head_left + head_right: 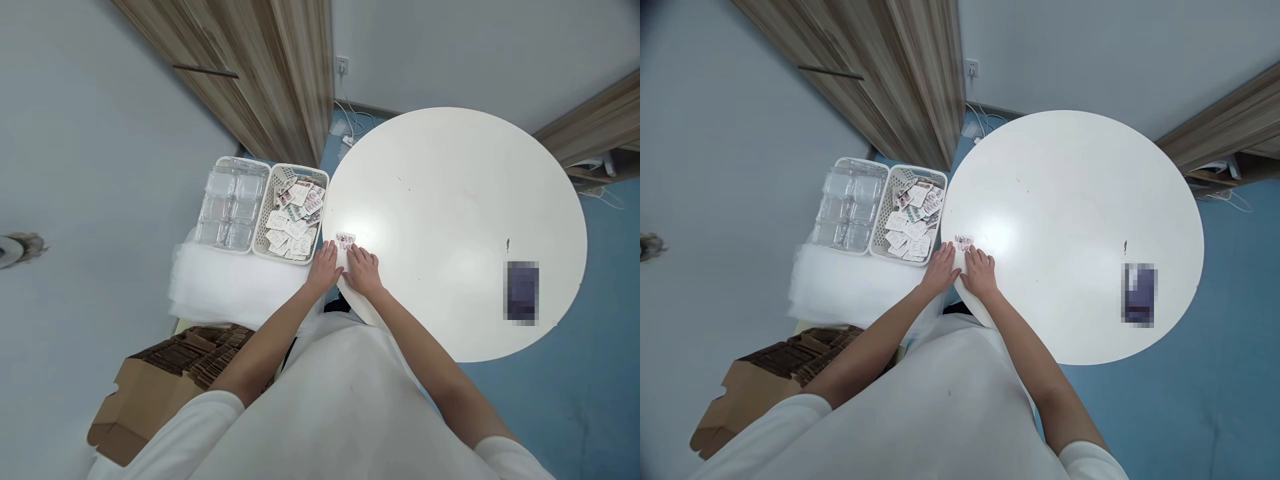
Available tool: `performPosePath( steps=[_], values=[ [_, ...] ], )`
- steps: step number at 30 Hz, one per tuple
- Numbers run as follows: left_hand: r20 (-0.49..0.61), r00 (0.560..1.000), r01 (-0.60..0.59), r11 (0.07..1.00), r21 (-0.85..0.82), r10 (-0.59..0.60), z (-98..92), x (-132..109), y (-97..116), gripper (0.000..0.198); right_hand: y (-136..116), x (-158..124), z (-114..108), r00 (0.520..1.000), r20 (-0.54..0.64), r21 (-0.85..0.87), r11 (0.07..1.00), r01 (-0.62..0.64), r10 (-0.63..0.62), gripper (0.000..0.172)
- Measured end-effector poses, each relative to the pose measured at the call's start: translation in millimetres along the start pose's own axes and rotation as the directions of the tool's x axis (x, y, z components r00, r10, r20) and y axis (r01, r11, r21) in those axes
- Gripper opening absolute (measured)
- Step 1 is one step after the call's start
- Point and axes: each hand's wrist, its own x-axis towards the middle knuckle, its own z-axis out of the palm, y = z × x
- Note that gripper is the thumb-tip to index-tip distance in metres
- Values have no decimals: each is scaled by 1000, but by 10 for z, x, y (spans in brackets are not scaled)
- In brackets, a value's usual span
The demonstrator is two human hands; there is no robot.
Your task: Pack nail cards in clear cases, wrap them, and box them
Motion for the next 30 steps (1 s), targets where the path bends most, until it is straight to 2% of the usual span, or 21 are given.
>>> performPosePath(
  steps=[19, 23, 30],
  values=[
    [-12, 1000, 12, 996, -89, -13, 63, -11, 3, 66, 18, -20, -54, 1000, 10, 1, 1000, -4, 4, 55],
    [-34, 998, 40, 992, -117, -45, 106, -127, 35, 65, 53, -143, -74, 1000, 15, -6, 1000, -2, 2, 56],
    [-73, 985, 147, 978, -151, -159, 201, -478, 179, 60, 242, -422, -136, 998, 14, -8, 998, 62, -62, 54]
  ],
)
